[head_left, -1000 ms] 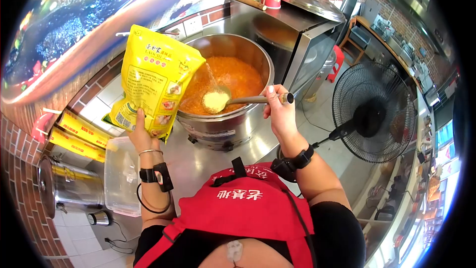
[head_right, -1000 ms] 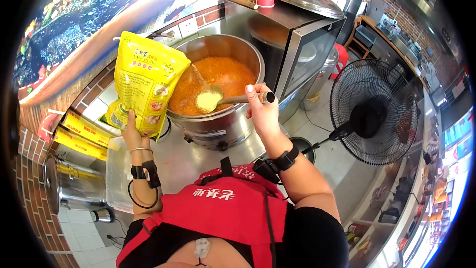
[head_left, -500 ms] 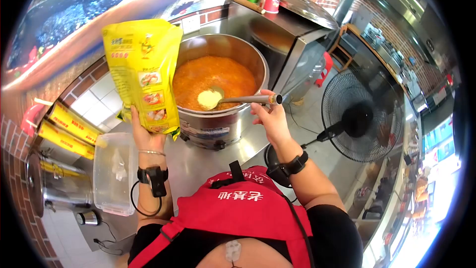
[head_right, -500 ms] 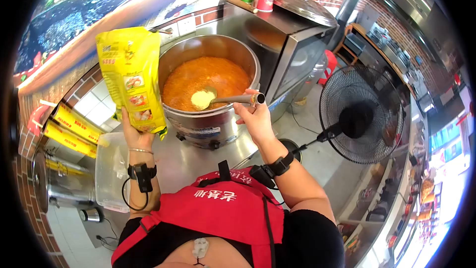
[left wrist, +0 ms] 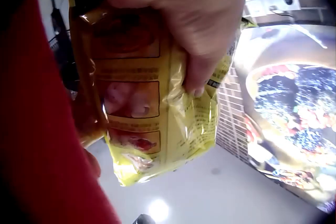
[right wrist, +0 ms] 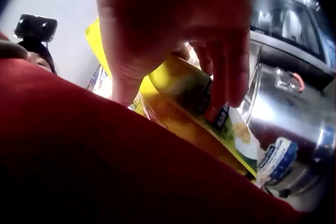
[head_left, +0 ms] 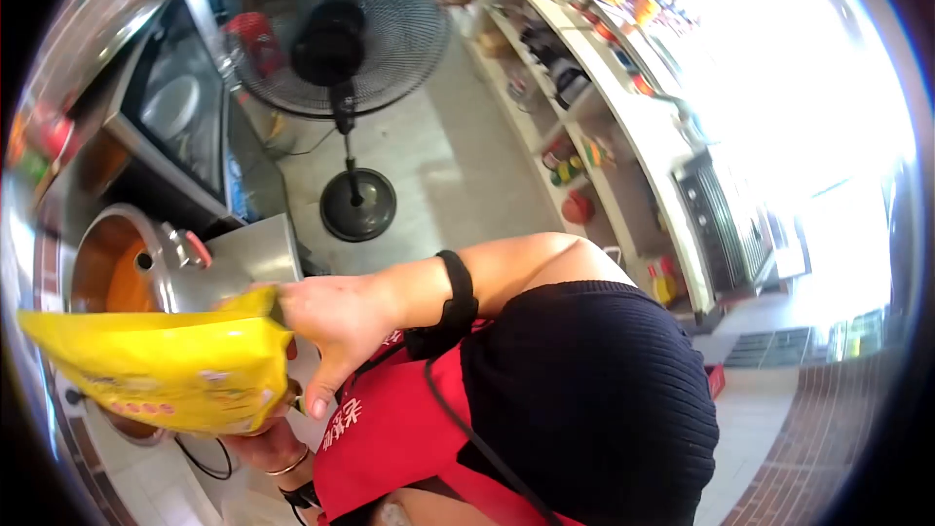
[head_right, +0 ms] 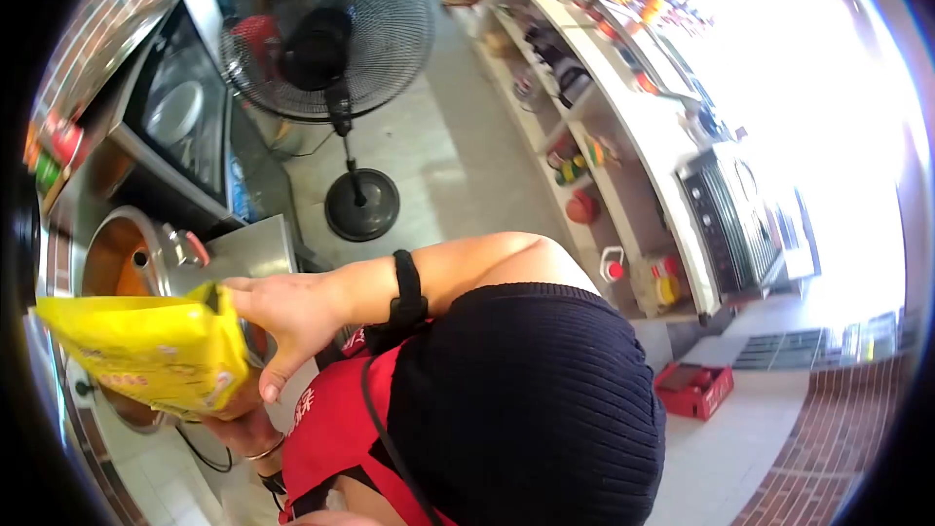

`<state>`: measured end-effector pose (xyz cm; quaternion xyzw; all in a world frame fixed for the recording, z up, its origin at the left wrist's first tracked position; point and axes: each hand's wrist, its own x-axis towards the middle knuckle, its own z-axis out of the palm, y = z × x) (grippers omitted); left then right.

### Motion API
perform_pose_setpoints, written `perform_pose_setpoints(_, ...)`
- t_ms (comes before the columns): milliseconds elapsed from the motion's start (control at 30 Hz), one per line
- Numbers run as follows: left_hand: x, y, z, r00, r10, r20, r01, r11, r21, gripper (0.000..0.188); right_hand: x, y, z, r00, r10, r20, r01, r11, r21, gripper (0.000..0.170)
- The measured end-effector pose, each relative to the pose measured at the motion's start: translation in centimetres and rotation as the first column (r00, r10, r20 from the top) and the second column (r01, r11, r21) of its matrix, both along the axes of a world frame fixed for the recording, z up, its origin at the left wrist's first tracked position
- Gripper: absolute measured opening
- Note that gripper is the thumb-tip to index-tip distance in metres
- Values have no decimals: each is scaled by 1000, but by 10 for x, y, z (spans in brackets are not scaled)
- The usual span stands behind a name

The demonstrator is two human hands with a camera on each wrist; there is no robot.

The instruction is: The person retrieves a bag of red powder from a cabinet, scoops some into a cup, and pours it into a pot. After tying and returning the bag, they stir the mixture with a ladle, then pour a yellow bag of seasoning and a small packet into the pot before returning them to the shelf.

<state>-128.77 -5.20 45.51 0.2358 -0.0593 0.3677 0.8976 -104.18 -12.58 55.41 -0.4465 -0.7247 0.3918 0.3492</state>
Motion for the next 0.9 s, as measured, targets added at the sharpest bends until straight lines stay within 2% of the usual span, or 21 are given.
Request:
perform_pose_setpoints(33,10,-12,-11,837,359,-413,-374,926,47,63,12,-9,-10,994,-91,-60,105,950,293,95)
perform_pose_setpoints(67,25,-15,-19,843,335,-420,-346,937,52,63,24,-18,-19,978,-161,-133,208,806,554,92)
perform_pose_setpoints(100,42,-22,-22,846,276,-456,-293,956,34,63,39,-38,-20,967,-171,-191,241,862,446,82)
perform_pose_setpoints(133,59,-26,-29,845,214,-490,-240,971,9,63,55,-53,-24,960,-197,-198,268,855,444,82)
perform_pose_setpoints(167,79,-28,-38,843,110,-527,-177,981,-78,63,72,-68,-31,942,-246,-229,315,883,349,74)
perform_pose_setpoints(200,97,-33,-53,840,88,-535,-154,985,-79,63,90,-85,-40,920,-294,-259,358,900,249,66)
perform_pose_setpoints(267,144,-45,-77,827,-44,-560,21,999,-47,65,124,-121,-65,861,-401,-313,454,883,118,48)
perform_pose_setpoints(300,173,-60,-86,778,-77,-623,34,996,-81,72,141,-139,-76,817,-467,-340,541,824,170,37)
perform_pose_setpoints(333,200,-75,-96,771,-90,-631,45,995,-88,72,160,-162,-88,808,-478,-345,553,818,159,37)
perform_pose_setpoints(400,258,-106,-120,738,-346,-580,332,934,-134,80,208,-205,-103,670,-635,-385,592,770,-239,32)
perform_pose_setpoints(433,287,-121,-138,681,-424,-597,359,904,-232,82,232,-219,-130,678,-676,-289,711,703,23,28)
perform_pose_setpoints(467,312,-135,-156,671,-431,-603,352,902,-252,82,255,-239,-152,674,-678,-292,709,705,0,28)
perform_pose_setpoints(533,367,-159,-196,521,-465,-716,334,883,-330,78,310,-282,-186,453,-812,-369,794,556,-246,29)
perform_pose_setpoints(567,384,-168,-219,345,-417,-841,178,909,-377,71,338,-304,-215,480,-842,-247,838,524,-156,31)
perform_pose_setpoints(600,405,-182,-226,320,-430,-844,165,903,-397,71,364,-323,-239,375,-901,-220,881,420,-219,31)
perform_pose_setpoints(633,425,-196,-229,302,-418,-857,214,906,-366,67,390,-342,-257,199,-936,-290,840,315,-441,34)
perform_pose_setpoints(667,442,-209,-231,284,-406,-869,261,904,-337,63,414,-360,-275,7,-952,-307,733,214,-645,36)
perform_pose_setpoints(733,466,-235,-236,216,-440,-872,222,892,-395,58,471,-393,-339,-142,-965,-220,761,35,-648,39)
perform_pose_setpoints(800,481,-254,-247,149,-455,-878,238,878,-415,56,537,-410,-382,-337,-919,-203,751,-133,-646,40)
perform_pose_setpoints(867,487,-267,-256,103,-467,-878,183,877,-445,55,600,-423,-425,-479,-865,-148,760,-325,-564,41)
perform_pose_setpoints(900,486,-270,-263,63,-477,-877,139,874,-465,53,637,-431,-447,-538,-831,-137,729,-378,-571,42)
